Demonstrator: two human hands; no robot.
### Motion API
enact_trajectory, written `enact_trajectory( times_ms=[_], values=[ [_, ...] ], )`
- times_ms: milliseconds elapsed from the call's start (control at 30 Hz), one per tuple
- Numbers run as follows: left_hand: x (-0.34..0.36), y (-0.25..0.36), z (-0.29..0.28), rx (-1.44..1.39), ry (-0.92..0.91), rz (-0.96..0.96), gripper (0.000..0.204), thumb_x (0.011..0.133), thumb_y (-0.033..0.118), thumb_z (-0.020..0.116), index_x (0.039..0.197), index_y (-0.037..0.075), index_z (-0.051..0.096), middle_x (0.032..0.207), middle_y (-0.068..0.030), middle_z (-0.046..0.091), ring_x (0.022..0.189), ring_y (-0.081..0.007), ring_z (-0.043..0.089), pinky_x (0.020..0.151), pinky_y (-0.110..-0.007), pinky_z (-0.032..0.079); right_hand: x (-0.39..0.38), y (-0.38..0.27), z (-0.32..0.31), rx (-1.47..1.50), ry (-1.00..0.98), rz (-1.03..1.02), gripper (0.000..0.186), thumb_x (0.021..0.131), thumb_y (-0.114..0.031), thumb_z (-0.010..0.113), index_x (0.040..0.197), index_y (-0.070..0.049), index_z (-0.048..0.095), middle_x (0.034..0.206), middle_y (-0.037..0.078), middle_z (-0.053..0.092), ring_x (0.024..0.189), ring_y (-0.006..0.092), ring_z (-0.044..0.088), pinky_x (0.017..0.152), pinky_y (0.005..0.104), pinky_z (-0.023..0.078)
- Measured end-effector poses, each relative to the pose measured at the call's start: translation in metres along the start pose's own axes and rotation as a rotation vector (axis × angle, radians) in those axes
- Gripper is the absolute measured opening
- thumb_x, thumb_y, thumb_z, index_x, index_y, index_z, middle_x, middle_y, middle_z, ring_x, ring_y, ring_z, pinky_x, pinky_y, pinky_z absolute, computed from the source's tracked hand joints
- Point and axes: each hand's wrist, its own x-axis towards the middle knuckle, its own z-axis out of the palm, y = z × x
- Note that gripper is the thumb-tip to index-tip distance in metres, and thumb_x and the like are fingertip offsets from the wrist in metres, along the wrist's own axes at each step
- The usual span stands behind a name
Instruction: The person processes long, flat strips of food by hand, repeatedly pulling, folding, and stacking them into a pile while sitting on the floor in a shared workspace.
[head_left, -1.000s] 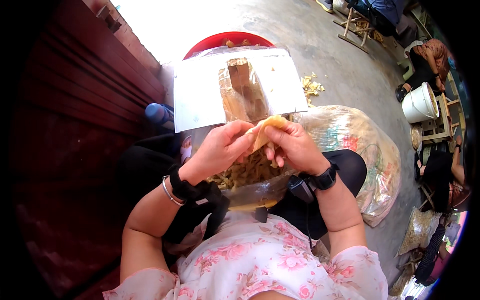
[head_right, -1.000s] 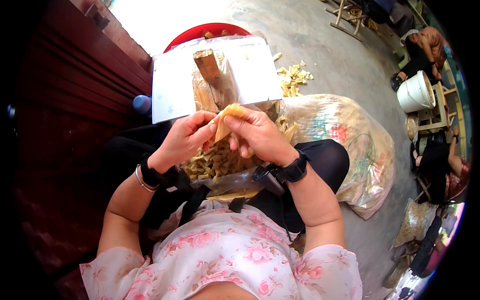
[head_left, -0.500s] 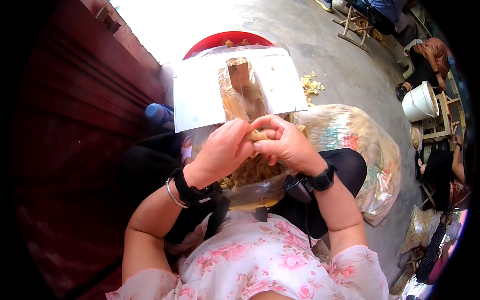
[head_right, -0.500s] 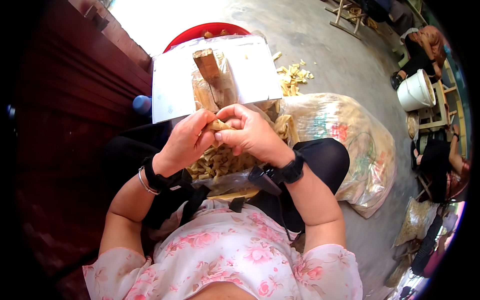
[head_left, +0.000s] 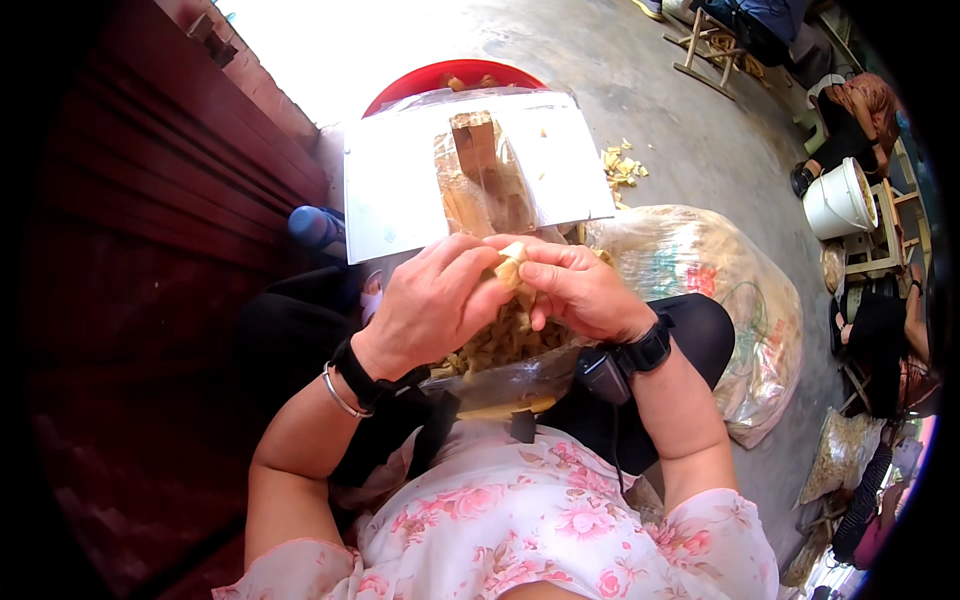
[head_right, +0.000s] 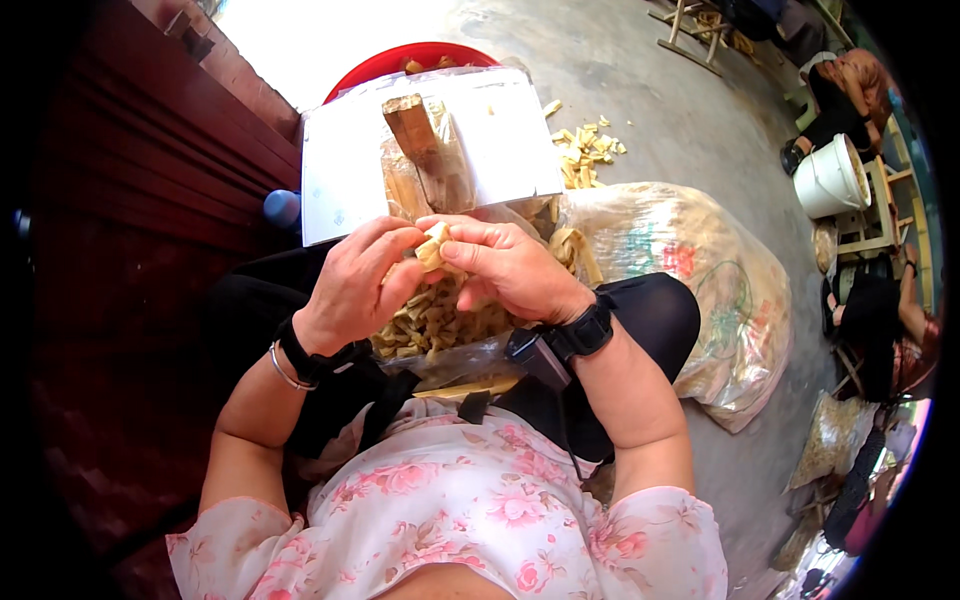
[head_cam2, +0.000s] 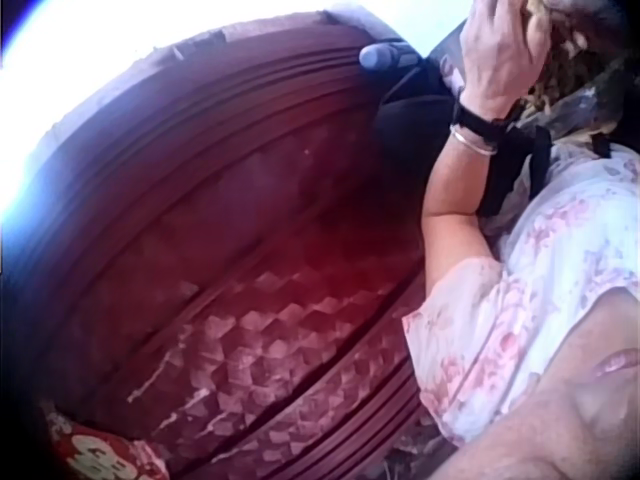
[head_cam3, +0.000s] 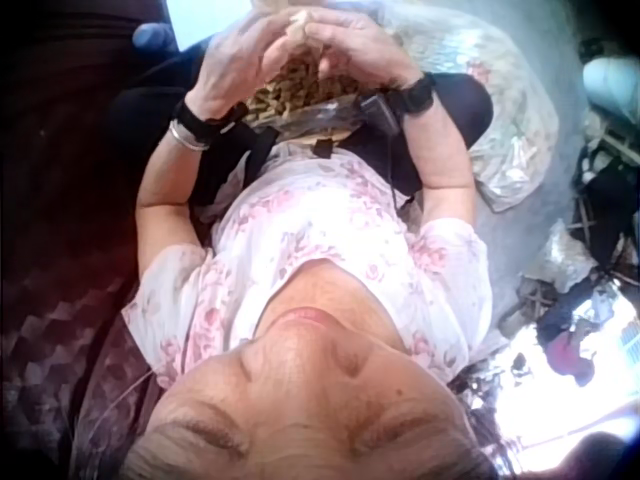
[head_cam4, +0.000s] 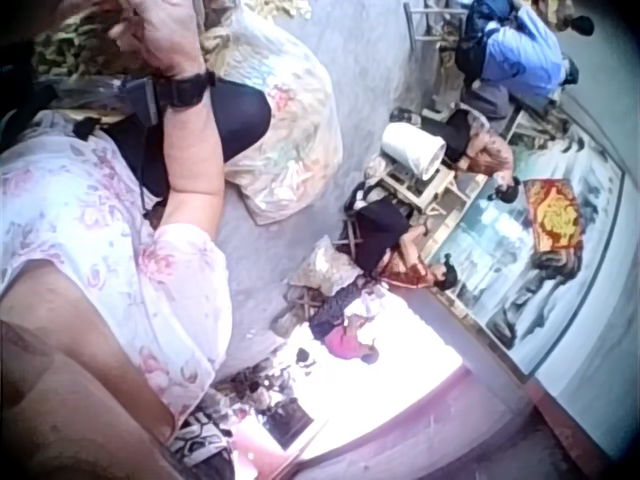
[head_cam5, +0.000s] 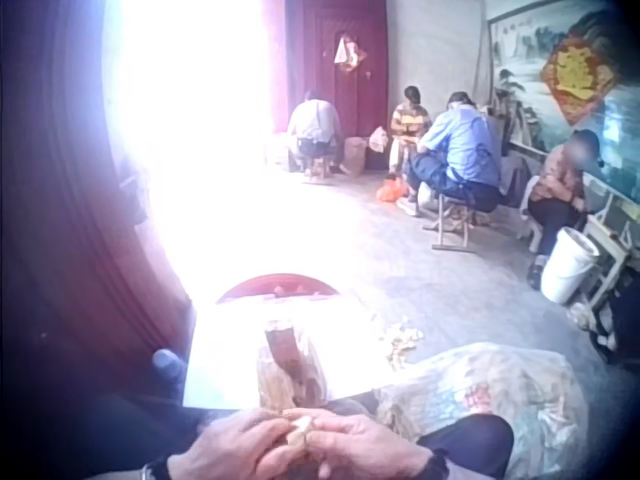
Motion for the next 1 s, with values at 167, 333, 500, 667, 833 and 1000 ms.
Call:
enact_trajectory(
  times_ms=[167, 333, 500, 667, 833, 1000],
  values=[
    [-0.011, -0.002, 0.002, -0.061, -0.157, -0.204, 0.013, 0.084, 0.01, 0.064, 0.082, 0.002, 0.054, 0.076, -0.0126, 0.057, 0.067, -0.0296, 0.058, 0.059, -0.035, 0.046, -0.004, -0.01, 0.003, -0.495, 0.309, -0.098, 0.026, 0.095, -0.027, 0.058, 0.106, -0.004, 0.06, 0.083, 0.0, 0.062, 0.064, 0.0047, 0.056, 0.052, 0.0192, 0.045],
    [-0.013, 0.004, -0.007, -0.516, -0.236, -0.461, 0.019, 0.09, 0.018, 0.06, 0.084, 0.001, 0.055, 0.068, -0.0124, 0.054, 0.059, -0.0262, 0.055, 0.056, -0.033, 0.045, 0.008, -0.009, -0.012, -0.83, 0.752, -0.506, 0.018, 0.093, -0.02, 0.063, 0.091, -0.003, 0.06, 0.062, -0.007, 0.052, 0.059, 0.0003, 0.045, 0.052, 0.0192, 0.037],
    [-0.01, -0.011, -0.003, -1.157, -0.198, -0.82, 0.016, 0.097, 0.02, 0.052, 0.104, 0.006, 0.048, 0.086, -0.0049, 0.059, 0.077, -0.0113, 0.059, 0.068, -0.022, 0.047, 0.005, -0.002, -0.001, -0.868, 0.622, -0.476, 0.017, 0.092, -0.02, 0.063, 0.091, -0.004, 0.061, 0.065, -0.001, 0.055, 0.061, 0.0066, 0.05, 0.054, 0.0224, 0.04],
    [-0.009, -0.005, -0.002, -1.347, -0.332, -0.92, 0.01, 0.093, 0.013, 0.058, 0.09, 0.008, 0.049, 0.076, -0.0033, 0.059, 0.065, -0.0096, 0.057, 0.056, -0.021, 0.042, 0.01, 0.005, 0.008, -1.017, 0.556, -0.572, 0.017, 0.09, -0.024, 0.064, 0.092, -0.006, 0.061, 0.065, 0.013, 0.061, 0.057, 0.0244, 0.062, 0.052, 0.0318, 0.046],
    [-0.009, -0.018, -0.017, -1.238, -0.346, -0.94, 0.012, 0.086, 0.007, 0.062, 0.084, 0.007, 0.051, 0.066, -0.002, 0.056, 0.055, -0.0084, 0.053, 0.047, -0.02, 0.037, 0.008, -0.012, 0.004, -1.119, 0.422, -0.459, 0.016, 0.089, -0.018, 0.066, 0.088, -0.003, 0.063, 0.065, 0.006, 0.059, 0.062, 0.0065, 0.052, 0.056, 0.0246, 0.044],
    [0.003, -0.027, -0.019, 0.027, -0.102, -0.202, 0.011, 0.081, -0.002, 0.062, 0.089, 0.002, 0.055, 0.079, -0.0078, 0.059, 0.068, -0.0192, 0.06, 0.06, -0.029, 0.047, 0.009, -0.038, -0.011, -1.253, 0.197, -0.153, 0.021, 0.088, -0.026, 0.062, 0.088, -0.004, 0.066, 0.068, 0.013, 0.061, 0.061, 0.0211, 0.059, 0.058, 0.0321, 0.047]
  ],
)
